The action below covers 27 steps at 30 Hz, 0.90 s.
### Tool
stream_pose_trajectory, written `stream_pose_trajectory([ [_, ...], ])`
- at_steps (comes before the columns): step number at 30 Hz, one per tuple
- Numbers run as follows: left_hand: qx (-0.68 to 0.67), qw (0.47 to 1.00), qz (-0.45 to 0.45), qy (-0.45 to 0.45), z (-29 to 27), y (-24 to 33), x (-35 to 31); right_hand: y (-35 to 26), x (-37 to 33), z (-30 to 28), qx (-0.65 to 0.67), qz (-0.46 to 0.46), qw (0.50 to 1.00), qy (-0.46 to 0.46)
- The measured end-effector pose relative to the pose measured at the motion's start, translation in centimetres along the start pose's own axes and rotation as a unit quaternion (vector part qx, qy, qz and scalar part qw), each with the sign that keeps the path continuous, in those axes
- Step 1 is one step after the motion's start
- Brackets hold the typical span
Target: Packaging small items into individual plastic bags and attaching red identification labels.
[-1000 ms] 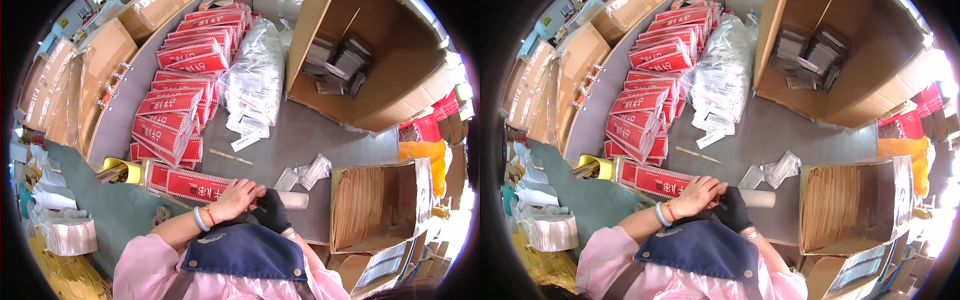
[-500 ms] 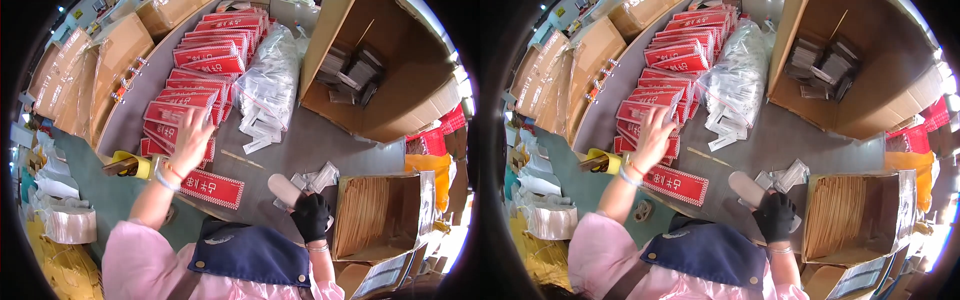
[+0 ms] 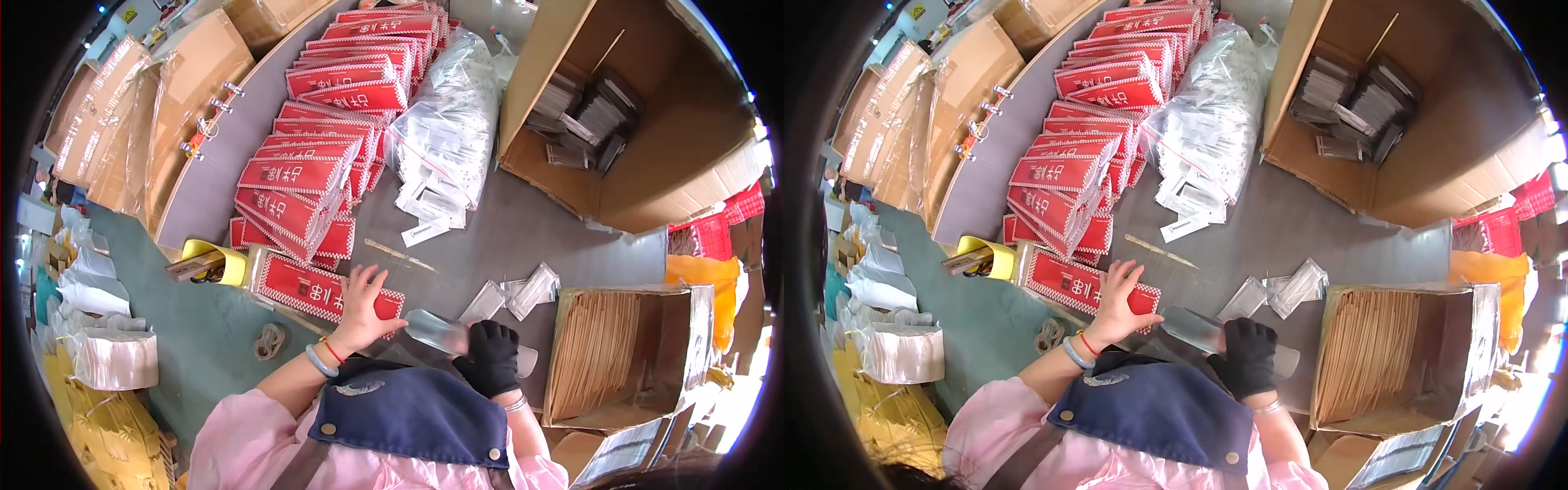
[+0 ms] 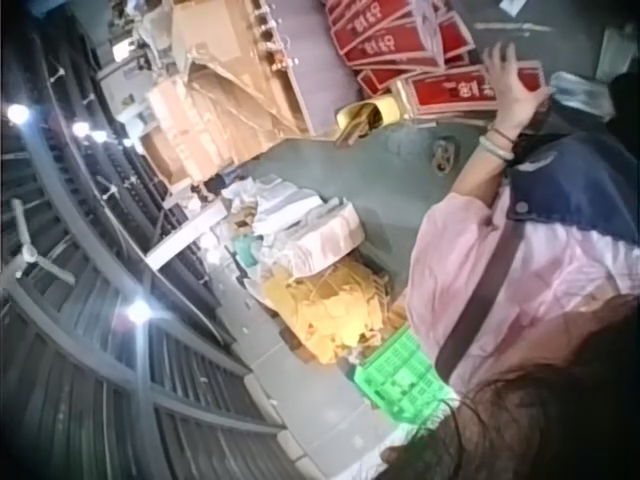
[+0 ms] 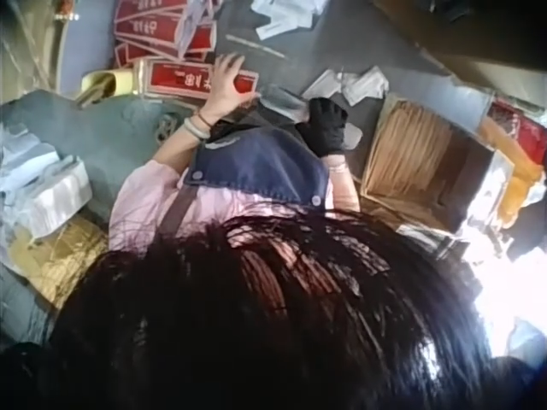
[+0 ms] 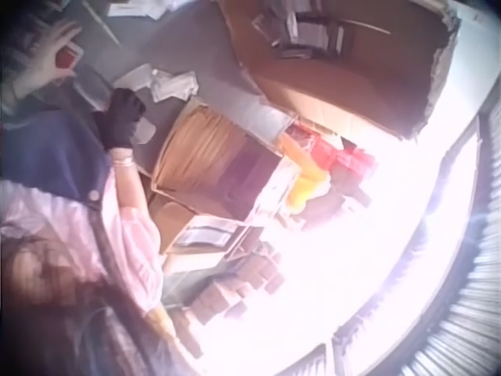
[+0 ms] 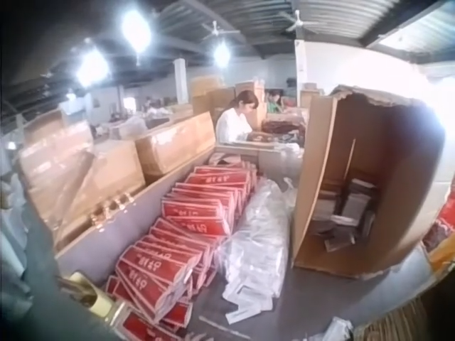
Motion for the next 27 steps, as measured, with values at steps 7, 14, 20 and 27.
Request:
stream_pose_trajectory([
  [7,-0.012,0.994,-0.027,-0.105,1.0,0.0,1.2,-3.6,3.3,4.8,0.098,-0.062,0.993,-0.001],
  [14,0.082,0.997,-0.01,0.005,2.2,-1.9,13.1,5.5,1.8,-2.8,0.131,0.051,0.971,0.192],
  [20,0.009,0.999,-0.007,-0.048,5.1,-3.8,14.1,9.8,1.0,-2.4,0.016,0.052,0.978,0.2],
  [27,-0.02,0.994,-0.089,-0.068,7.1,-3.3,13.8,10.7,7.9,3.9,-0.233,-0.012,0.954,0.189],
])
Point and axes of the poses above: each hand's wrist, its own x-axis towards the middle knuckle, its own z-axis out of the palm, y = z × x, the point moved 7 cm from there along x, towards the middle knuckle, and after that the axes turned 10 degrees about z, right-handed, at the moved point
